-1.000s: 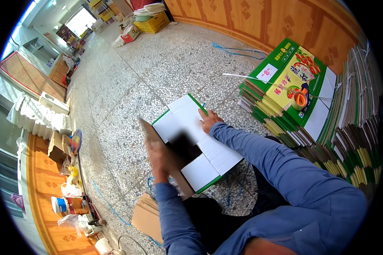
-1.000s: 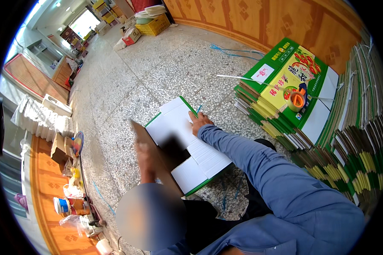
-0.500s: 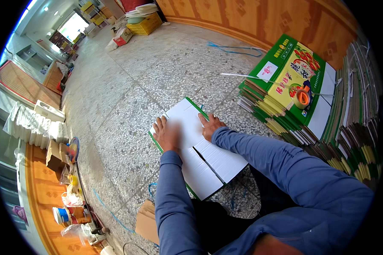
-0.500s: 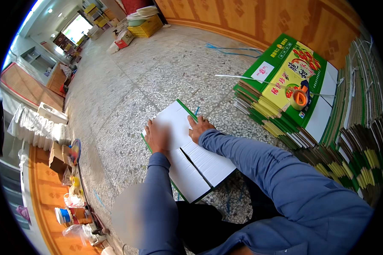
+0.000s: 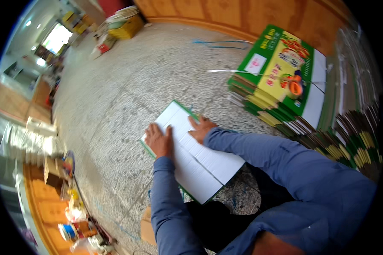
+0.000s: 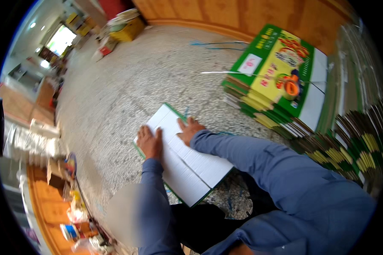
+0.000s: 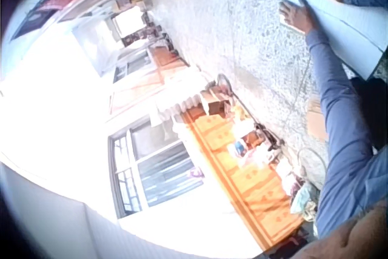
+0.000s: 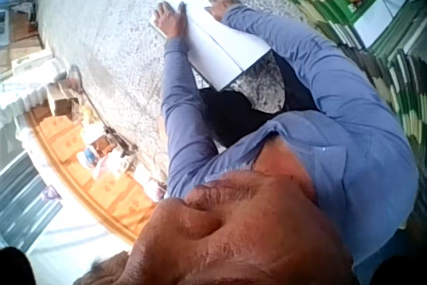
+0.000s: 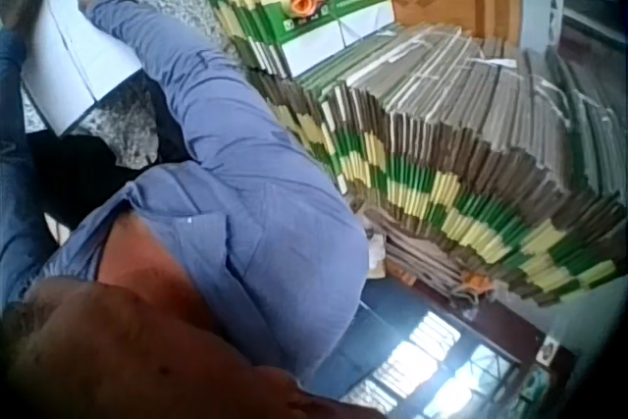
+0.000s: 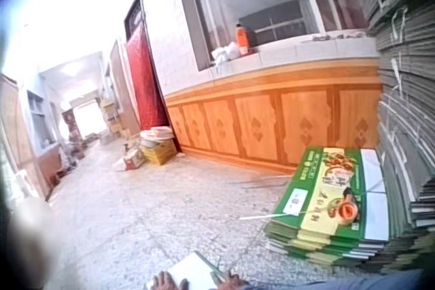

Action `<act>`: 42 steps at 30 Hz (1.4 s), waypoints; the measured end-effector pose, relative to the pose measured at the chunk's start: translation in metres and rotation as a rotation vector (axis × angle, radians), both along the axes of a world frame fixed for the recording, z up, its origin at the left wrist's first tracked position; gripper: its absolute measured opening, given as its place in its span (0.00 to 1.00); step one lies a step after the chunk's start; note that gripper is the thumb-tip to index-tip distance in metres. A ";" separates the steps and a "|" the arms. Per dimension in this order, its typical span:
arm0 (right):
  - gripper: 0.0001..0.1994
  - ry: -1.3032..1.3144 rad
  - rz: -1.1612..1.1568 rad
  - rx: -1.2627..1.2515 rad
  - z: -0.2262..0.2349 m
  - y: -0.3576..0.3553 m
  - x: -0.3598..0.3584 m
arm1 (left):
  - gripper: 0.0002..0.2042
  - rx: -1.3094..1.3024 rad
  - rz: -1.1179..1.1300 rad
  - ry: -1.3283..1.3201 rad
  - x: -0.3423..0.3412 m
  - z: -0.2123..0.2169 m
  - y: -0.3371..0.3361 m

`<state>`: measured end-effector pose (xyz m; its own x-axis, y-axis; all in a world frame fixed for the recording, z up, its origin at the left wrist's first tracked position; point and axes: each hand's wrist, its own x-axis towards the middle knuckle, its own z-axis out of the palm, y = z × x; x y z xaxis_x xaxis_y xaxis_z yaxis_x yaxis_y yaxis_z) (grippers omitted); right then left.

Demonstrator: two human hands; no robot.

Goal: The person walks through a warehouse area and then sits on the floor to assemble flat-packed cardboard boxes. They fold the panels into shape and seal the seams with a handheld tape dispenser, stacking the finished boxes.

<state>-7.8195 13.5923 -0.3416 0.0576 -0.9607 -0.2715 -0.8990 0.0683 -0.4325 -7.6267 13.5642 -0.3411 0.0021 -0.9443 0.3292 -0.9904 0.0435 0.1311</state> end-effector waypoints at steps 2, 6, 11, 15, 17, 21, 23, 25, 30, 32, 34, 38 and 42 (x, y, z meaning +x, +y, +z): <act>0.38 -0.020 0.047 0.062 -0.004 -0.004 0.000 | 0.35 0.036 0.004 0.081 0.000 -0.005 -0.001; 0.38 -0.293 0.249 0.061 -0.026 -0.021 -0.050 | 0.33 0.142 0.071 -0.061 -0.008 -0.007 0.000; 0.16 -0.158 -0.562 -0.654 -0.045 -0.029 -0.267 | 0.31 0.207 0.133 -0.113 -0.018 0.005 0.003; 0.16 0.408 -1.119 -0.540 -0.025 0.024 -0.417 | 0.31 0.239 0.130 -0.098 -0.021 0.010 0.003; 0.19 0.420 -1.197 -0.254 -0.021 0.040 -0.452 | 0.31 0.242 0.127 -0.086 -0.021 0.011 0.003; 0.23 0.090 -1.338 0.027 -0.014 0.033 -0.475 | 0.31 0.236 0.123 -0.081 -0.021 0.014 0.003; 0.24 0.042 -1.235 0.044 -0.003 0.024 -0.464 | 0.31 0.240 0.107 -0.055 -0.022 0.014 0.004; 0.24 -0.016 -0.987 -0.130 0.012 0.012 -0.432 | 0.32 0.234 0.135 -0.031 -0.022 0.013 0.004; 0.25 -0.369 -0.385 -0.316 0.039 -0.023 -0.263 | 0.32 0.125 0.066 0.090 -0.014 0.007 0.004; 0.22 -0.360 -0.195 -0.313 0.046 -0.029 -0.182 | 0.30 0.048 -0.021 0.164 -0.006 0.002 0.004; 0.22 -0.559 0.079 -0.624 0.049 -0.029 -0.108 | 0.26 -0.045 -0.126 0.222 0.003 -0.004 0.003; 0.28 -0.403 0.429 -0.956 0.042 -0.020 -0.011 | 0.21 -0.209 -0.372 0.445 0.025 -0.022 -0.005; 0.31 -0.375 0.596 -1.051 0.030 -0.005 0.015 | 0.15 -0.295 -0.521 0.535 0.045 -0.033 -0.011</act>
<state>-7.8047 13.5877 -0.3120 0.4629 -0.5011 0.7312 -0.4826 -0.8344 -0.2663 -7.5822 13.5537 -0.3739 -0.1867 -0.7417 0.6443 -0.6394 0.5896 0.4935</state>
